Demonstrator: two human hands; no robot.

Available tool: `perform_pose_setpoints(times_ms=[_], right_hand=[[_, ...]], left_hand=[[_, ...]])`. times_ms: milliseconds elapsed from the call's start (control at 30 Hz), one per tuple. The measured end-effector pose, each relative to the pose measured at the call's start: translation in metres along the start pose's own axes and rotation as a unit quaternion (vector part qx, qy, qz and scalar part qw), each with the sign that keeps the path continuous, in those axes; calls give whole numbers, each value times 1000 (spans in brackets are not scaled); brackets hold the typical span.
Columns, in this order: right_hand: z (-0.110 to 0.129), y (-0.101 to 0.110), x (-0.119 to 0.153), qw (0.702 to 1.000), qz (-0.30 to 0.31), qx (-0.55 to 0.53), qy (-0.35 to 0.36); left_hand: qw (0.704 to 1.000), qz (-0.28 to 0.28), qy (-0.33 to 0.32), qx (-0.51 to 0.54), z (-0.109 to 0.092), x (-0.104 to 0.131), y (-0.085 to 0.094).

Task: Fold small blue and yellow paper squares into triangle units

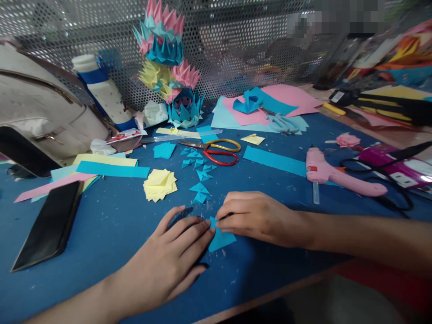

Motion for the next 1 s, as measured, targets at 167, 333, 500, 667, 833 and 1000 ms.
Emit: perform_pose_setpoints(times_ms=[167, 333, 500, 667, 833, 1000], right_hand=[[-1, -2, 0, 1000, 4, -10, 6], [-3, -3, -1, 1000, -3, -24, 11], [-7, 2, -2, 999, -2, -37, 5], [-9, 11, -3, 996, 28, 47, 74], [-17, 10, -2, 991, 77, 57, 95], [-26, 7, -2, 993, 90, -5, 73]], left_hand=[[1000, 1, -6, -12, -1, -1, 1], [1000, 15, -8, -20, -2, -2, -1], [999, 32, 3, -19, -2, -3, 0], [999, 43, 14, -16, -1, -3, -1], [998, 50, 16, -20, 0, -3, -3], [998, 60, 19, -12, 0, -3, -2]])
Point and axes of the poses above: each hand's wrist, its own x-axis away from the middle knuckle, its own y-axis out of the back of the hand, z = x × y, the point moved 5 cm from there along -x, towards the middle knuckle, and after that the axes turned 15 degrees about y, right-handed, at the moved point
